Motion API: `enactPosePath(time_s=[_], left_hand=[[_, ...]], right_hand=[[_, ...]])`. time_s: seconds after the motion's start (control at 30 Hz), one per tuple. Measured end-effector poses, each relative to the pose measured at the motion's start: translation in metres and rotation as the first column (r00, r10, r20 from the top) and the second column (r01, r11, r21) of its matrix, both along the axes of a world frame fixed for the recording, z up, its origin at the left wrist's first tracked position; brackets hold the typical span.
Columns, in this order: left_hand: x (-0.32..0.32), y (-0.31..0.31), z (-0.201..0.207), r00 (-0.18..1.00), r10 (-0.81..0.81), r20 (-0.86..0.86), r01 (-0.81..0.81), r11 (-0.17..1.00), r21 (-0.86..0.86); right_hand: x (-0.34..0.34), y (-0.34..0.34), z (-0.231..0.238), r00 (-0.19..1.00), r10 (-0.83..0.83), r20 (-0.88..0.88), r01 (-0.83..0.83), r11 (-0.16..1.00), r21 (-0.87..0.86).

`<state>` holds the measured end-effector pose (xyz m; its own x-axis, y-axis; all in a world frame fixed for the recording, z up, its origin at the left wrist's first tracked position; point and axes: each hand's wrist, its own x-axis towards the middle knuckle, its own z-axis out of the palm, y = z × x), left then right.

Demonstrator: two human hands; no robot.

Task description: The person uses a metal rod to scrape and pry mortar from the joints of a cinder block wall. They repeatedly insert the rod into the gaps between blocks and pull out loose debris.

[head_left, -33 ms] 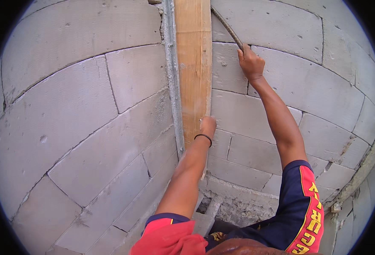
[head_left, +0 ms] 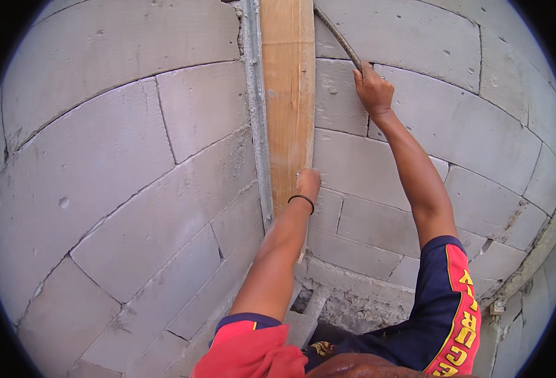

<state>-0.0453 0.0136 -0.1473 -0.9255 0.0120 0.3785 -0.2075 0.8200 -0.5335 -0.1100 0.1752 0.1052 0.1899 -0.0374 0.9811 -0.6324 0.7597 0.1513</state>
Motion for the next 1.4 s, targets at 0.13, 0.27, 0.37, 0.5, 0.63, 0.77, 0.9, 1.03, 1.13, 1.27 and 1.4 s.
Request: enactPosePath(time_s=[0.13, 0.27, 0.37, 0.5, 0.63, 0.77, 0.9, 1.03, 1.13, 1.27, 1.4], left_hand=[[0.005, 0.012, 0.008, 0.999, -0.029, -0.037, 0.029, 0.999, 0.016], [0.002, 0.01, 0.016, 0.997, -0.039, -0.06, 0.039, 0.999, 0.011], [-0.002, -0.005, 0.005, 0.996, 0.033, -0.089, -0.023, 0.994, 0.106], [-0.008, 0.003, 0.001, 0.999, 0.012, -0.053, -0.015, 0.998, -0.056], [0.0, 0.01, 0.011, 1.0, -0.021, -0.009, 0.02, 0.989, -0.148], [0.011, 0.016, 0.022, 0.999, 0.019, 0.042, -0.014, 0.993, -0.118], [0.015, 0.012, 0.024, 0.997, -0.031, 0.07, 0.04, 0.991, -0.126], [0.009, 0.012, 0.016, 0.996, -0.084, 0.007, 0.084, 0.99, -0.11], [0.009, 0.01, 0.014, 0.997, -0.082, 0.013, 0.083, 0.992, -0.096], [0.012, 0.001, 0.01, 0.962, -0.216, -0.166, 0.264, 0.891, 0.371], [0.046, 0.009, 0.011, 0.463, -0.419, -0.781, 0.881, 0.314, 0.354]], right_hand=[[0.028, 0.015, 0.009, 0.981, 0.075, 0.179, -0.093, 0.992, 0.091], [0.115, 0.023, 0.033, 0.941, -0.037, 0.336, 0.002, 0.995, 0.104], [0.196, 0.033, -0.005, 0.853, -0.028, 0.521, -0.005, 0.998, 0.062], [0.173, 0.041, -0.043, 0.664, 0.562, 0.493, -0.56, 0.811, -0.17], [0.157, 0.012, -0.01, -0.225, 0.776, 0.589, -0.735, 0.262, -0.625], [0.136, -0.037, 0.024, -0.584, 0.68, 0.443, -0.561, 0.057, -0.826], [0.099, -0.07, 0.06, -0.745, 0.585, 0.321, -0.439, -0.068, -0.896], [0.083, -0.083, 0.08, -0.836, 0.495, 0.238, -0.327, -0.1, -0.94], [0.09, -0.09, 0.077, -0.825, 0.542, 0.158, -0.279, -0.148, -0.949], [0.121, -0.125, 0.05, -0.777, 0.621, 0.107, -0.279, -0.187, -0.942], [0.143, -0.181, -0.004, -0.581, 0.8, 0.153, -0.439, -0.149, -0.886]])
